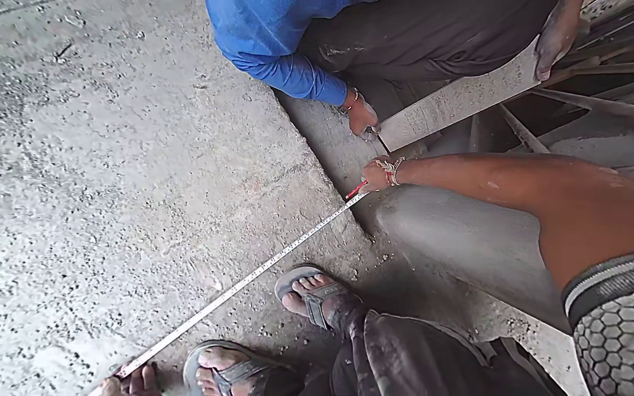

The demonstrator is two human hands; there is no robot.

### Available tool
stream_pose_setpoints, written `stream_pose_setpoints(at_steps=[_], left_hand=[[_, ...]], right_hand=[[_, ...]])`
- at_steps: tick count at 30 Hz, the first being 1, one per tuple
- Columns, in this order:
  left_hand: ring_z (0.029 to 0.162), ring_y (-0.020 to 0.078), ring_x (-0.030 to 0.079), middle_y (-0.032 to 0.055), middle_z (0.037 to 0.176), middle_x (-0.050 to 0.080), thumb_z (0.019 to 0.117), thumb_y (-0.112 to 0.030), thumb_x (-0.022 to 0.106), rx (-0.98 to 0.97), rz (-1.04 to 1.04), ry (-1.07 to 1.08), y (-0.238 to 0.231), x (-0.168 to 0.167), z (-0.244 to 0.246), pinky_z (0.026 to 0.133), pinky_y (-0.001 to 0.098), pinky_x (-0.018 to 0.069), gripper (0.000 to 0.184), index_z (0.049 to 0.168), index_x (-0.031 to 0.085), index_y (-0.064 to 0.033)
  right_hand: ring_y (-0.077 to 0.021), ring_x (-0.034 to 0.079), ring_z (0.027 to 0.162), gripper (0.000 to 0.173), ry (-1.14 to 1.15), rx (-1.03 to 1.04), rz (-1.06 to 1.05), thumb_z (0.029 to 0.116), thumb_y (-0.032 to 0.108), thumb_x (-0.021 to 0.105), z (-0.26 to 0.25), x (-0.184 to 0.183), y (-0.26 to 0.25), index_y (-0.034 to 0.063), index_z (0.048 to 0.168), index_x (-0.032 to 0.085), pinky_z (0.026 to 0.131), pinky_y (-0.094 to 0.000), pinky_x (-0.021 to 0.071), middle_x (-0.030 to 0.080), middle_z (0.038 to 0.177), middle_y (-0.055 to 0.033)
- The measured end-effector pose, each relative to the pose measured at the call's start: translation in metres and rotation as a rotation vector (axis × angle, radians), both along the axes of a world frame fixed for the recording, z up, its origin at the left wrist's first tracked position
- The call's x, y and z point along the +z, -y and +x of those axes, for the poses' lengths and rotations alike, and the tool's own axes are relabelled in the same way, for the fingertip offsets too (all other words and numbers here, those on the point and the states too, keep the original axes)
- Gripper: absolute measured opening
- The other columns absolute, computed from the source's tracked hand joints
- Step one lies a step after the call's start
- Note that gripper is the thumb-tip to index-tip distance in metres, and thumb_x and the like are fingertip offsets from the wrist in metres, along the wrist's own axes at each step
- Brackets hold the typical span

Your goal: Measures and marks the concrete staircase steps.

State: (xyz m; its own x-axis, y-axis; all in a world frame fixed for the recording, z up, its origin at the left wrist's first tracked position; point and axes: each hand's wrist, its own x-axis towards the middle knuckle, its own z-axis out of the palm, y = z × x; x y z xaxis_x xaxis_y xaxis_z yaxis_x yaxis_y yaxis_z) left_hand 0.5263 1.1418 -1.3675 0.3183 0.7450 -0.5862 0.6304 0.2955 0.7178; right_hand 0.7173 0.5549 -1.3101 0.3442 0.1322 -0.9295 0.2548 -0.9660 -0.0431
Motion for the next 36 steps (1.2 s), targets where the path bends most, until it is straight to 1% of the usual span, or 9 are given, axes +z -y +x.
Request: stream_pose_setpoints(at_steps=[3, 7, 15, 19, 23, 26, 29, 33, 36], left_hand=[[0.088, 0.0095, 0.066, 0.0042, 0.111, 0.063, 0.1134, -0.034, 0.039, 0.077, 0.034, 0.049, -0.014, -0.019, -0.007, 0.074, 0.0254, 0.0558, 0.035, 0.134, 0.052, -0.0086], [0.100, 0.0098, 0.061, 0.0054, 0.126, 0.056, 0.1142, -0.035, 0.035, 0.051, 0.027, -0.004, 0.012, 0.008, 0.007, 0.083, 0.0253, 0.0519, 0.041, 0.146, 0.041, -0.0099], [0.097, 0.0083, 0.061, 0.0009, 0.118, 0.058, 0.1141, -0.035, 0.034, 0.033, 0.010, -0.019, 0.011, 0.011, 0.008, 0.082, 0.0253, 0.0521, 0.036, 0.140, 0.047, -0.0125], [0.084, 0.0034, 0.060, -0.0033, 0.106, 0.059, 0.1142, -0.036, 0.033, 0.014, 0.018, -0.031, 0.013, 0.011, 0.009, 0.072, 0.0204, 0.0508, 0.031, 0.131, 0.050, -0.0152], [0.093, 0.0065, 0.060, -0.0006, 0.115, 0.058, 0.1140, -0.035, 0.033, 0.027, 0.028, -0.035, 0.012, 0.009, 0.008, 0.081, 0.0240, 0.0503, 0.035, 0.136, 0.049, -0.0134], [0.093, 0.0060, 0.060, -0.0009, 0.115, 0.058, 0.1139, -0.035, 0.035, 0.033, 0.034, -0.040, 0.012, 0.008, 0.009, 0.079, 0.0232, 0.0511, 0.034, 0.138, 0.047, -0.0144], [0.099, 0.0078, 0.059, 0.0005, 0.122, 0.056, 0.1140, -0.035, 0.034, 0.042, 0.030, -0.034, 0.012, 0.008, 0.009, 0.085, 0.0251, 0.0501, 0.036, 0.141, 0.046, -0.0138], [0.093, 0.0062, 0.061, -0.0007, 0.115, 0.059, 0.1142, -0.036, 0.033, 0.027, 0.021, -0.037, 0.011, 0.009, 0.009, 0.079, 0.0229, 0.0515, 0.035, 0.137, 0.048, -0.0143], [0.095, 0.0050, 0.060, -0.0015, 0.117, 0.057, 0.1146, -0.036, 0.030, 0.013, 0.006, -0.031, 0.012, 0.010, 0.009, 0.081, 0.0221, 0.0508, 0.036, 0.139, 0.046, -0.0145]], right_hand=[[-0.0382, 0.066, 0.110, 0.059, 0.004, 0.018, -0.010, 0.1029, 0.056, 0.053, -0.001, -0.003, -0.006, -0.0008, 0.104, 0.070, 0.093, -0.0596, 0.0477, 0.070, 0.109, -0.0215], [-0.0380, 0.065, 0.111, 0.058, -0.010, -0.003, -0.013, 0.1026, 0.055, 0.054, -0.001, -0.005, -0.005, -0.0010, 0.106, 0.069, 0.094, -0.0594, 0.0466, 0.070, 0.110, -0.0214], [-0.0388, 0.066, 0.110, 0.058, -0.018, -0.129, -0.007, 0.0989, 0.057, 0.059, -0.002, -0.007, -0.003, -0.0001, 0.105, 0.070, 0.091, -0.0617, 0.0484, 0.070, 0.110, -0.0223], [-0.0400, 0.066, 0.107, 0.061, -0.013, -0.241, -0.005, 0.0928, 0.058, 0.068, -0.001, -0.017, 0.003, -0.0025, 0.103, 0.070, 0.090, -0.0625, 0.0490, 0.069, 0.107, -0.0237], [-0.0401, 0.064, 0.113, 0.064, -0.014, -0.274, -0.032, 0.0904, 0.058, 0.070, 0.000, -0.020, 0.001, -0.0029, 0.109, 0.070, 0.093, -0.0623, 0.0486, 0.068, 0.114, -0.0244], [-0.0411, 0.064, 0.115, 0.068, -0.013, -0.298, -0.052, 0.0891, 0.059, 0.072, 0.001, -0.019, 0.000, -0.0046, 0.113, 0.068, 0.095, -0.0619, 0.0481, 0.067, 0.118, -0.0260], [-0.0412, 0.063, 0.117, 0.070, -0.019, -0.314, -0.054, 0.0885, 0.059, 0.073, 0.001, -0.019, 0.000, -0.0046, 0.117, 0.067, 0.097, -0.0622, 0.0475, 0.065, 0.121, -0.0265], [-0.0408, 0.064, 0.115, 0.068, -0.013, -0.308, -0.058, 0.0879, 0.060, 0.073, 0.001, -0.021, -0.001, -0.0046, 0.111, 0.068, 0.095, -0.0624, 0.0485, 0.066, 0.118, -0.0260], [-0.0402, 0.064, 0.114, 0.066, -0.014, -0.305, -0.054, 0.0885, 0.058, 0.073, 0.002, -0.020, -0.001, -0.0041, 0.109, 0.069, 0.094, -0.0623, 0.0483, 0.067, 0.116, -0.0254]])
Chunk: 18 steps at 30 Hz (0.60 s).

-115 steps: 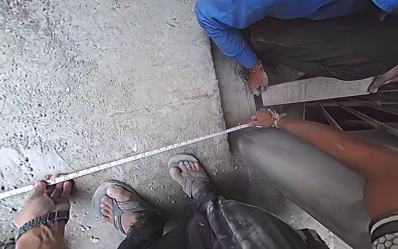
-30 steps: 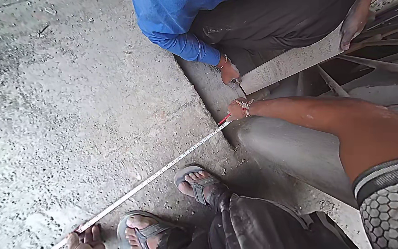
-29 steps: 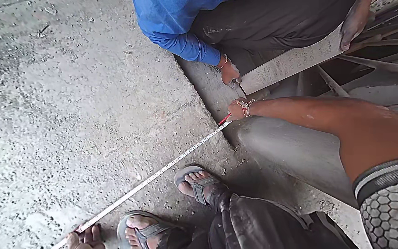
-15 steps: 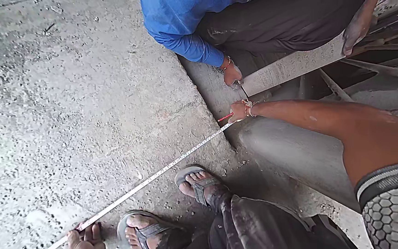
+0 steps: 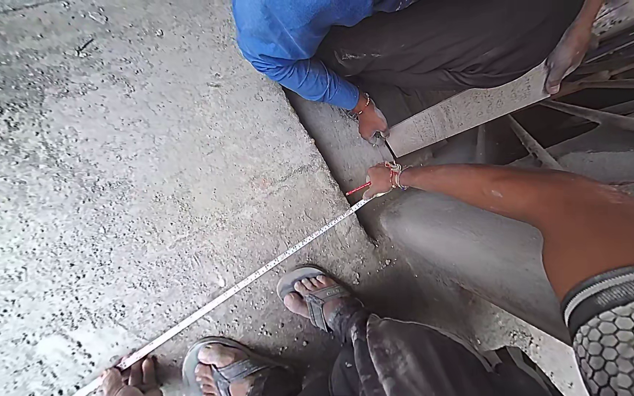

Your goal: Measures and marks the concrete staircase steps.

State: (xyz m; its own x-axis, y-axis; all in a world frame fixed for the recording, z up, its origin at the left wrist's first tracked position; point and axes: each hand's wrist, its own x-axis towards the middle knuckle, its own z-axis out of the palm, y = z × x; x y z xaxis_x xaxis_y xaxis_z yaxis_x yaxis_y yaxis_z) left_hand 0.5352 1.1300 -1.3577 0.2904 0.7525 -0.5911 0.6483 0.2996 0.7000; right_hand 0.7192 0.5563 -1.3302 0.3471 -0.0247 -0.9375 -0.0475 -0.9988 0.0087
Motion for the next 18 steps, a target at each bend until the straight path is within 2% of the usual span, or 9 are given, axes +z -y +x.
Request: stream_pose_setpoints(at_steps=[5, 7, 9, 12, 18], left_hand=[[0.093, 0.0048, 0.061, -0.0029, 0.113, 0.059, 0.1141, -0.037, 0.033, 0.010, 0.002, 0.000, -0.008, -0.007, -0.005, 0.080, 0.0224, 0.0518, 0.033, 0.135, 0.050, -0.0166], [0.086, 0.0048, 0.062, -0.0030, 0.106, 0.060, 0.1138, -0.036, 0.035, 0.029, 0.026, 0.029, -0.018, -0.019, -0.012, 0.075, 0.0223, 0.0535, 0.030, 0.128, 0.052, -0.0160], [0.075, 0.0046, 0.062, -0.0028, 0.096, 0.057, 0.1139, -0.031, 0.036, 0.068, 0.073, 0.085, -0.038, -0.042, -0.025, 0.066, 0.0218, 0.0569, 0.024, 0.120, 0.051, -0.0140], [0.072, 0.0062, 0.062, -0.0024, 0.094, 0.057, 0.1137, -0.030, 0.037, 0.110, 0.079, 0.090, -0.045, -0.051, -0.028, 0.062, 0.0234, 0.0566, 0.023, 0.120, 0.052, -0.0133], [0.074, 0.0076, 0.062, -0.0006, 0.100, 0.055, 0.1134, -0.025, 0.037, 0.114, 0.083, 0.100, -0.047, -0.053, -0.030, 0.063, 0.0249, 0.0577, 0.021, 0.127, 0.047, -0.0126]], right_hand=[[-0.0402, 0.064, 0.114, 0.062, 0.001, 0.003, 0.013, 0.0895, 0.056, 0.073, 0.000, -0.001, -0.001, -0.0026, 0.110, 0.070, 0.094, -0.0625, 0.0480, 0.067, 0.117, -0.0249], [-0.0404, 0.063, 0.116, 0.063, 0.001, -0.002, 0.015, 0.0897, 0.055, 0.073, 0.000, 0.000, -0.001, -0.0031, 0.112, 0.069, 0.096, -0.0620, 0.0475, 0.067, 0.119, -0.0252], [-0.0405, 0.063, 0.115, 0.062, 0.006, -0.008, 0.010, 0.0895, 0.055, 0.073, 0.000, 0.002, -0.002, -0.0041, 0.110, 0.069, 0.096, -0.0620, 0.0476, 0.067, 0.117, -0.0254], [-0.0399, 0.066, 0.108, 0.060, 0.000, -0.006, 0.012, 0.0902, 0.054, 0.073, 0.000, 0.004, -0.003, -0.0040, 0.103, 0.069, 0.090, -0.0622, 0.0487, 0.068, 0.109, -0.0245], [-0.0400, 0.065, 0.110, 0.058, -0.019, -0.010, 0.054, 0.0928, 0.051, 0.072, 0.002, 0.007, -0.001, -0.0050, 0.107, 0.069, 0.093, -0.0603, 0.0481, 0.068, 0.111, -0.0252]])
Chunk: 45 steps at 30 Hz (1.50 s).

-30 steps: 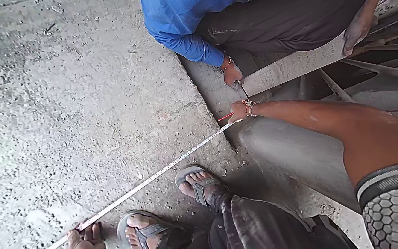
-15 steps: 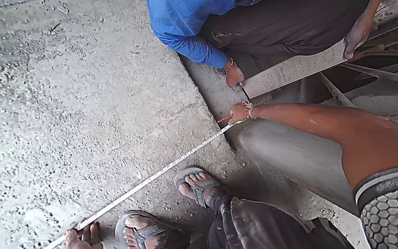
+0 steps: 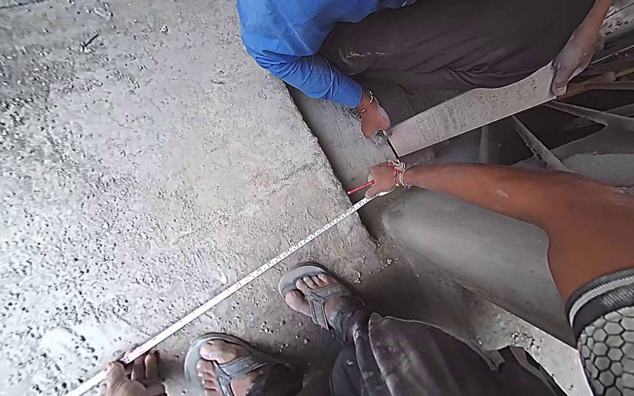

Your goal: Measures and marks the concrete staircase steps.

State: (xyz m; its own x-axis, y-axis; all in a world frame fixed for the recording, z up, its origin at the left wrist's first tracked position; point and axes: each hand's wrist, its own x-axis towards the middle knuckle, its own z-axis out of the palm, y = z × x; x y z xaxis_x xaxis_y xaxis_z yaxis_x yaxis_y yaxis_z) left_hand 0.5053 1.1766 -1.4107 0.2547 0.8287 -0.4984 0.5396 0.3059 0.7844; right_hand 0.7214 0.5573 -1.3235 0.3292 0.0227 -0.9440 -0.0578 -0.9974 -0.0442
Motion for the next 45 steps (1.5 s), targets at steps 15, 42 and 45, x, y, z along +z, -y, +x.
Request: stream_pose_setpoints(at_steps=[15, 42, 45], left_hand=[[0.070, 0.0045, 0.062, -0.0039, 0.094, 0.056, 0.1137, -0.028, 0.037, 0.040, -0.018, -0.021, 0.006, 0.009, 0.005, 0.061, 0.0229, 0.0580, 0.019, 0.121, 0.049, -0.0155], [0.084, 0.0050, 0.064, -0.0030, 0.103, 0.062, 0.1134, -0.033, 0.039, -0.079, -0.062, -0.099, 0.044, 0.051, 0.028, 0.072, 0.0206, 0.0545, 0.028, 0.129, 0.053, -0.0147], [0.086, 0.0048, 0.063, -0.0028, 0.106, 0.061, 0.1134, -0.033, 0.038, -0.074, -0.050, -0.103, 0.045, 0.053, 0.030, 0.073, 0.0212, 0.0530, 0.029, 0.130, 0.053, -0.0145]], right_hand=[[-0.0415, 0.064, 0.110, 0.056, 0.017, 0.000, 0.035, 0.0933, 0.049, 0.072, -0.002, -0.007, 0.003, -0.0059, 0.106, 0.069, 0.094, -0.0611, 0.0472, 0.068, 0.110, -0.0264], [-0.0402, 0.065, 0.108, 0.060, 0.026, 0.005, 0.019, 0.0922, 0.054, 0.072, -0.003, -0.001, -0.003, -0.0043, 0.106, 0.070, 0.093, -0.0605, 0.0484, 0.069, 0.109, -0.0252], [-0.0398, 0.066, 0.105, 0.060, 0.025, 0.008, 0.017, 0.0919, 0.055, 0.071, -0.003, -0.003, -0.003, -0.0035, 0.103, 0.070, 0.091, -0.0606, 0.0487, 0.069, 0.106, -0.0244]])
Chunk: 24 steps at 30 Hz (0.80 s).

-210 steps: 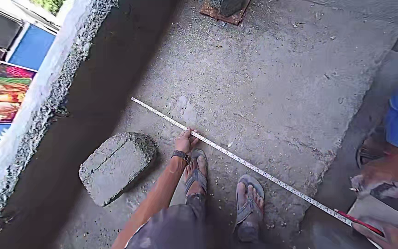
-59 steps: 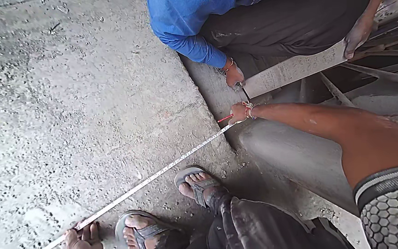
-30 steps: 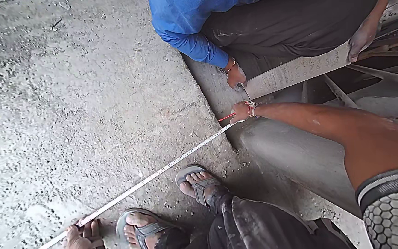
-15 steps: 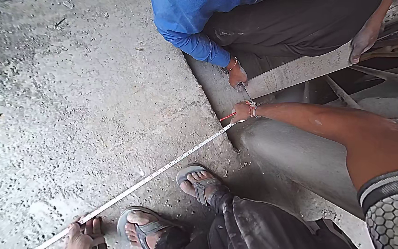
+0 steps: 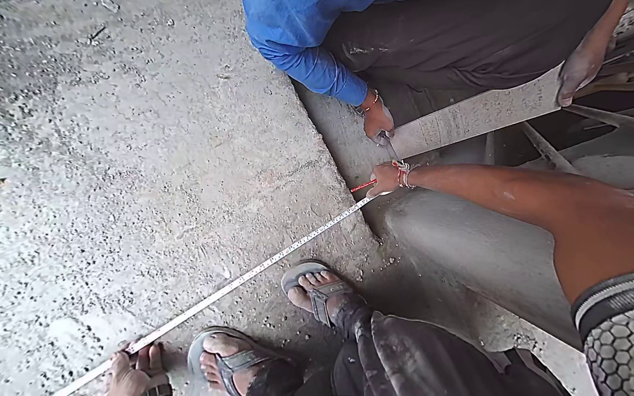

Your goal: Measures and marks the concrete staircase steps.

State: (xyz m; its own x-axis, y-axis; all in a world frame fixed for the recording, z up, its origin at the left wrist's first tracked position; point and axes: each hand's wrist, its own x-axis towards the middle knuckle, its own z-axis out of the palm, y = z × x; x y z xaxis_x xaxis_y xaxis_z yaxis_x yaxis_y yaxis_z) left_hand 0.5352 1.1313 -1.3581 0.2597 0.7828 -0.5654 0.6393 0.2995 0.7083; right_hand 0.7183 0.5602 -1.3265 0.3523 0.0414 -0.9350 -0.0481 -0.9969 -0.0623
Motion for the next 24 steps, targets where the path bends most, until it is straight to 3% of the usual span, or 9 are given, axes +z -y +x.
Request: stream_pose_setpoints(at_steps=[7, 11, 20, 24], left_hand=[[0.088, 0.0053, 0.062, -0.0017, 0.108, 0.060, 0.1134, -0.035, 0.038, 0.007, -0.021, 0.014, -0.0015, -0.0013, -0.0015, 0.076, 0.0224, 0.0532, 0.033, 0.135, 0.049, -0.0133], [0.081, 0.0047, 0.064, -0.0036, 0.098, 0.062, 0.1133, -0.035, 0.038, 0.019, -0.021, 0.017, -0.0008, -0.0014, -0.0005, 0.072, 0.0220, 0.0547, 0.029, 0.126, 0.054, -0.0142], [0.087, 0.0055, 0.064, -0.0028, 0.107, 0.062, 0.1126, -0.035, 0.041, 0.013, -0.005, 0.026, -0.0035, -0.0064, -0.0031, 0.076, 0.0233, 0.0545, 0.031, 0.132, 0.051, -0.0138], [0.086, 0.0051, 0.065, -0.0035, 0.104, 0.063, 0.1125, -0.035, 0.042, 0.018, -0.003, 0.023, 0.0001, -0.0024, -0.0026, 0.075, 0.0224, 0.0555, 0.029, 0.130, 0.052, -0.0143]], right_hand=[[-0.0401, 0.066, 0.107, 0.061, 0.006, -0.008, -0.020, 0.0909, 0.056, 0.072, -0.0003, 0.0006, -0.0019, -0.0045, 0.103, 0.069, 0.092, -0.0607, 0.0488, 0.068, 0.107, -0.0247], [-0.0398, 0.066, 0.107, 0.062, 0.011, -0.004, -0.023, 0.0902, 0.057, 0.072, -0.0011, -0.0017, -0.0003, -0.0043, 0.103, 0.069, 0.091, -0.0611, 0.0490, 0.068, 0.107, -0.0245], [-0.0394, 0.066, 0.105, 0.061, 0.024, 0.004, -0.025, 0.0886, 0.056, 0.073, -0.0018, -0.0045, 0.0001, -0.0038, 0.099, 0.069, 0.090, -0.0607, 0.0496, 0.069, 0.105, -0.0235], [-0.0393, 0.066, 0.107, 0.061, 0.023, -0.002, -0.028, 0.0880, 0.056, 0.074, -0.0022, -0.0053, 0.0007, -0.0031, 0.102, 0.070, 0.091, -0.0611, 0.0490, 0.069, 0.107, -0.0235]])
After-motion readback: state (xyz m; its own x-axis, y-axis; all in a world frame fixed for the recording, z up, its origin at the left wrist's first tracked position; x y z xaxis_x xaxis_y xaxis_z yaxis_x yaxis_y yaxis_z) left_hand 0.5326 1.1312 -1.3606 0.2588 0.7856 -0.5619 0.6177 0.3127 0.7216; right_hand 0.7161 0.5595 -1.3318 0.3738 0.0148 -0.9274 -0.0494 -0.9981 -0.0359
